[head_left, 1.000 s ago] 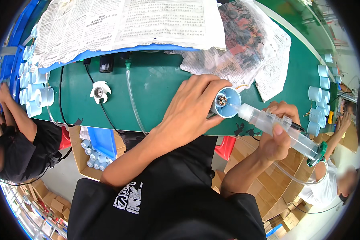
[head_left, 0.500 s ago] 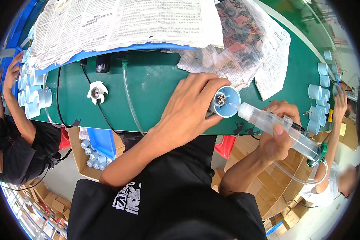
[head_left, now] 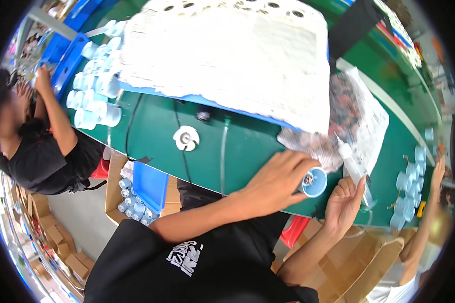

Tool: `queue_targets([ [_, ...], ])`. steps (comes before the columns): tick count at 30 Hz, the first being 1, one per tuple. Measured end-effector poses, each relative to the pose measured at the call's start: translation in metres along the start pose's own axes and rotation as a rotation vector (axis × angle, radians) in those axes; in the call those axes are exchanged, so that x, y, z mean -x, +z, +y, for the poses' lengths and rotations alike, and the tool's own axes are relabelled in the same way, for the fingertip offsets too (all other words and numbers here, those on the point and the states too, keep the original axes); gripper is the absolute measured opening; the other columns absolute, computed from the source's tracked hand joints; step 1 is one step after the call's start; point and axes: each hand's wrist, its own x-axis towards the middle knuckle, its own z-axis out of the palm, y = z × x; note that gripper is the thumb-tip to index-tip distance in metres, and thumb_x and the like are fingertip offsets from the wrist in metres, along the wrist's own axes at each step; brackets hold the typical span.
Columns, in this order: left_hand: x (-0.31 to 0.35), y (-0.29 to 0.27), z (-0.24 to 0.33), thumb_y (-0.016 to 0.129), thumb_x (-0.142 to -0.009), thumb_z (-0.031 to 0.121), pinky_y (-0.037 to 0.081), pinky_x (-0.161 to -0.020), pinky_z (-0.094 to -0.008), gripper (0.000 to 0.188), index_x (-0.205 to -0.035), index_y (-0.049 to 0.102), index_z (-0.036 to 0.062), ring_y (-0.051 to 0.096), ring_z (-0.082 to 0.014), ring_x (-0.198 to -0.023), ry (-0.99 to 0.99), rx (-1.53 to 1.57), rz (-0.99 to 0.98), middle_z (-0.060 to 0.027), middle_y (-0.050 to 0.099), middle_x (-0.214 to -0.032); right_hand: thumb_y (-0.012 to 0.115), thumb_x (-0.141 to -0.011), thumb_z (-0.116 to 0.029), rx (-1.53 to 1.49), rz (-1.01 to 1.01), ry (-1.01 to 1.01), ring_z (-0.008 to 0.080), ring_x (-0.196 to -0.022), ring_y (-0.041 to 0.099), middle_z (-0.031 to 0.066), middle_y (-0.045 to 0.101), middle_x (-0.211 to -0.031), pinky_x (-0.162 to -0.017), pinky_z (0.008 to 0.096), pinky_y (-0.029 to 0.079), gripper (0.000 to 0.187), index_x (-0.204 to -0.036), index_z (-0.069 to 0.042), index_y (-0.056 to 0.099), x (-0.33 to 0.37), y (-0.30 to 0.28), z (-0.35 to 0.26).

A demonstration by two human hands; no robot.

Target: Assembling components by placing parts into a small plastic housing and using a dispensing syringe.

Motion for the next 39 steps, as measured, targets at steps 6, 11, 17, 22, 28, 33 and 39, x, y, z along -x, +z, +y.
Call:
queue_targets([
  [6, 0.003, -0.002, -0.001, 0.074, -0.075, 0.019, 0.039, -0.091, -0.0396, 0.053, -0.12, 0.05, 0.0067, 0.048, -0.0286, -0.11, 0.015, 0.033, -0.004, -0.0096, 0.051, -0.119, 0.042, -0.099, -0.037, 0.637, -0.128, 0.116, 0.0174, -0.064, 0.059, 0.0208, 0.063, -0.101, -0.06, 0.0322, 0.058, 0.054, -0.12, 0.012, 0.048, 0.009, 0.009, -0.007],
  [11, 0.001, -0.001, -0.001, 0.074, -0.075, 0.018, 0.039, -0.092, -0.0401, 0.054, -0.121, 0.049, 0.0066, 0.048, -0.0289, -0.111, 0.049, 0.043, -0.008, -0.0094, 0.05, -0.119, 0.056, -0.095, -0.015, 1.195, -0.43, -0.211, 0.0132, -0.064, 0.06, 0.014, 0.065, -0.085, -0.053, 0.024, 0.048, 0.023, -0.104, 0.005, 0.061, 0.01, 0.077, -0.016],
  [17, 0.004, -0.004, -0.001, 0.075, -0.075, 0.017, 0.039, -0.092, -0.0398, 0.054, -0.122, 0.05, 0.0058, 0.049, -0.0292, -0.11, 0.052, 0.035, 0.006, -0.0101, 0.051, -0.117, 0.066, -0.078, -0.005, 1.778, -1.046, -1.318, 0.0211, -0.07, 0.062, 0.0108, 0.06, -0.078, -0.06, 0.0311, 0.049, 0.012, -0.09, -0.004, 0.066, -0.085, 0.214, 0.045],
  [22, 0.005, -0.001, 0.0, 0.075, -0.073, 0.016, 0.04, -0.088, -0.0393, 0.055, -0.119, 0.05, 0.0035, 0.049, -0.0305, -0.104, 0.103, 0.041, 0.057, -0.0122, 0.05, -0.111, 0.06, -0.072, -0.004, 2.136, -1.23, -1.757, 0.0225, -0.085, 0.062, 0.0083, 0.058, -0.082, -0.066, 0.0344, 0.053, 0.01, -0.081, -0.007, 0.06, -0.139, 0.231, 0.062],
  [28, 0.008, 0.002, -0.001, 0.075, -0.073, 0.016, 0.04, -0.089, -0.0394, 0.054, -0.119, 0.049, 0.003, 0.049, -0.0313, -0.104, 0.133, 0.018, 0.053, -0.013, 0.05, -0.11, 0.062, -0.075, -0.006, 2.013, -1.294, -1.848, 0.0225, -0.081, 0.061, 0.0073, 0.057, -0.08, -0.066, 0.0337, 0.051, 0.006, -0.081, -0.006, 0.061, -0.132, 0.226, 0.053],
  [33, 0.004, -0.005, -0.006, 0.073, -0.075, 0.02, 0.039, -0.091, -0.0431, 0.051, -0.118, 0.051, 0.0051, 0.05, -0.0348, -0.107, 0.093, 0.041, 0.032, -0.015, 0.053, -0.115, 0.066, -0.087, -0.007, 1.218, -0.667, -0.727, 0.0068, -0.063, 0.054, 0.0013, 0.06, -0.073, -0.057, 0.0227, 0.045, 0.009, -0.09, 0.001, 0.063, -0.041, 0.18, 0.03],
  [39, -0.005, -0.004, 0.003, 0.075, -0.072, 0.012, 0.039, -0.094, -0.0416, 0.059, -0.124, 0.048, 0.0024, 0.049, -0.0335, -0.109, -0.002, -0.003, -0.024, -0.0147, 0.052, -0.115, 0.065, -0.087, -0.007, 0.901, -0.304, -0.011, 0.0063, -0.058, 0.052, 0.0007, 0.059, -0.073, -0.052, 0.0208, 0.04, 0.008, -0.088, -0.001, 0.06, 0.025, 0.052, -0.006],
])
